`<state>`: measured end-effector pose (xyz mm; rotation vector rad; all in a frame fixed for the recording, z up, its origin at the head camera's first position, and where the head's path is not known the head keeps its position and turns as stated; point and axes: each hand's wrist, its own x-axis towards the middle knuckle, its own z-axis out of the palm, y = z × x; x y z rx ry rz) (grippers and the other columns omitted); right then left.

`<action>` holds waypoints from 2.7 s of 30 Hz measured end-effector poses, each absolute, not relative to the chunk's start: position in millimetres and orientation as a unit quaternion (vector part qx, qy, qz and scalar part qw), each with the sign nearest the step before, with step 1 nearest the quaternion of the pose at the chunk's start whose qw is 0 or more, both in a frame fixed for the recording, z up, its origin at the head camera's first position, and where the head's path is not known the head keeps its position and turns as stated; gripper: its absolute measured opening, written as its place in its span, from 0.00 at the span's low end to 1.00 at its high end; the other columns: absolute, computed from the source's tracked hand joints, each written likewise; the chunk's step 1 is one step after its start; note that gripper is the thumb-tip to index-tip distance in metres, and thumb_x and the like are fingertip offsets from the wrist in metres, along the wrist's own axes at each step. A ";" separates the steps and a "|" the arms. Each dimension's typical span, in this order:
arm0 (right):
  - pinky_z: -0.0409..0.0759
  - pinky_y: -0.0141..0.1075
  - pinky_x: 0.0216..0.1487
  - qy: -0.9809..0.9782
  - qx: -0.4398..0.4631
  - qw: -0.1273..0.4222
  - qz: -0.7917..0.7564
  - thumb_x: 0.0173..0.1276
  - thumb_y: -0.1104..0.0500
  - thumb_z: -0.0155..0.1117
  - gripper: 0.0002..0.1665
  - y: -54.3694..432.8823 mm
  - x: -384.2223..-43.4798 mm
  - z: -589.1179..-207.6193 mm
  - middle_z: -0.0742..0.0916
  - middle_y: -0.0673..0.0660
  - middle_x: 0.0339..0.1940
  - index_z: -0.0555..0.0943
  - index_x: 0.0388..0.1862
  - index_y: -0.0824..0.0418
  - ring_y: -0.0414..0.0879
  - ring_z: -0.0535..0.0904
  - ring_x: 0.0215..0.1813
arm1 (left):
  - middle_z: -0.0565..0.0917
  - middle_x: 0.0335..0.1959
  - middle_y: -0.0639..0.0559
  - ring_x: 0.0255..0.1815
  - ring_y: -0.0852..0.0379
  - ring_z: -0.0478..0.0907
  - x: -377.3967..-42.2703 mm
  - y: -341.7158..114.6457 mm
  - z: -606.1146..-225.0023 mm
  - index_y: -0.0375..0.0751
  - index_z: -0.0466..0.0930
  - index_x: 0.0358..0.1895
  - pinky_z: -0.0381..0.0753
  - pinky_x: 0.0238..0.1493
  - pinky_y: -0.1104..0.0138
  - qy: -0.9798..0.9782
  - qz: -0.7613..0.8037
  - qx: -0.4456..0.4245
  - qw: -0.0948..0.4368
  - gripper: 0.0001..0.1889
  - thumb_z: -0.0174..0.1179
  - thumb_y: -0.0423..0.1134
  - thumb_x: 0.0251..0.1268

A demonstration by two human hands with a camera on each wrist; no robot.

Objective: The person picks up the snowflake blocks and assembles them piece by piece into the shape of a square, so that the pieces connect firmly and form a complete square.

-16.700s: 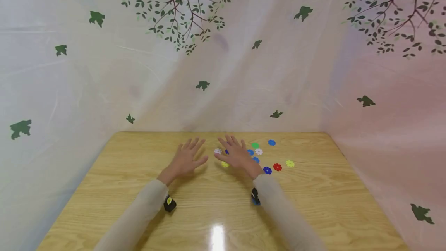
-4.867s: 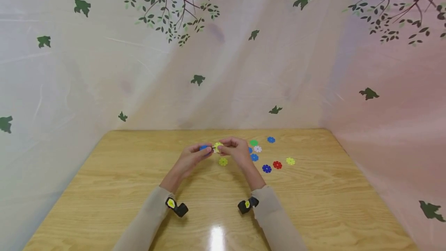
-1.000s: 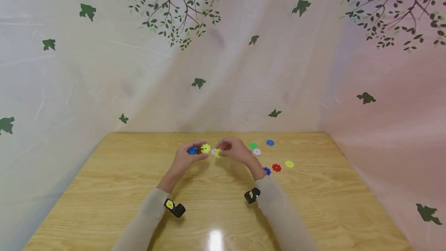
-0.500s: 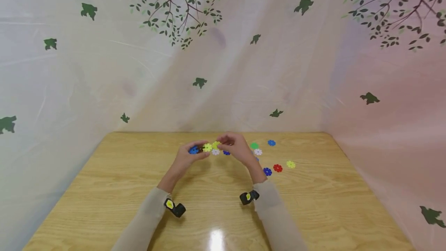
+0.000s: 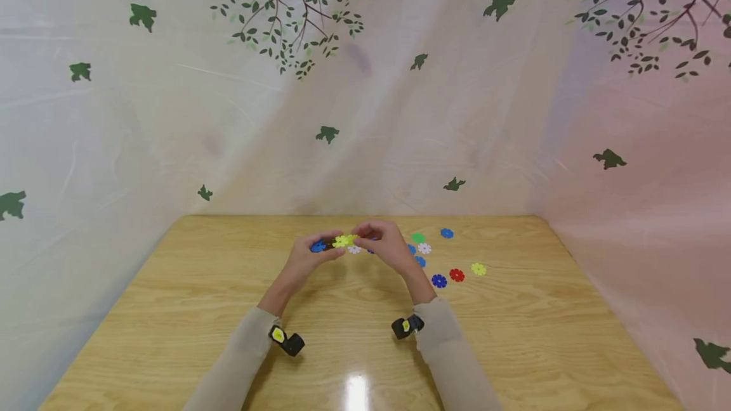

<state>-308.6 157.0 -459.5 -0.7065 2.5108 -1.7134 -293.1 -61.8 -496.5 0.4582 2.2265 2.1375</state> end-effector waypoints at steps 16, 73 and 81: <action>0.84 0.27 0.38 0.779 -0.205 -0.037 -0.591 0.68 0.70 0.68 0.09 152.3 -298.4 -451.9 0.88 0.73 0.45 0.86 0.45 0.74 0.66 0.87 0.44 | 0.84 0.55 0.42 0.45 0.60 0.82 -287.8 -56.3 -489.4 0.37 0.83 0.58 0.86 0.45 0.70 0.700 0.697 0.155 -0.004 0.19 0.70 0.35 0.65; 0.88 0.36 0.43 0.772 -0.205 -0.044 -0.600 0.72 0.66 0.66 0.10 153.5 -298.2 -465.0 0.90 0.68 0.46 0.88 0.48 0.68 0.50 0.89 0.42 | 0.79 0.50 0.35 0.44 0.52 0.75 -267.4 -55.5 -460.6 0.32 0.85 0.55 0.77 0.42 0.76 0.763 0.613 0.198 -0.057 0.15 0.68 0.32 0.66; 0.89 0.43 0.47 0.768 -0.215 -0.044 -0.602 0.72 0.66 0.66 0.11 151.4 -302.1 -460.7 0.89 0.68 0.48 0.87 0.49 0.69 0.58 0.88 0.45 | 0.80 0.51 0.34 0.45 0.47 0.77 -269.9 -56.3 -455.2 0.31 0.87 0.52 0.77 0.41 0.77 0.769 0.606 0.188 -0.075 0.14 0.70 0.29 0.63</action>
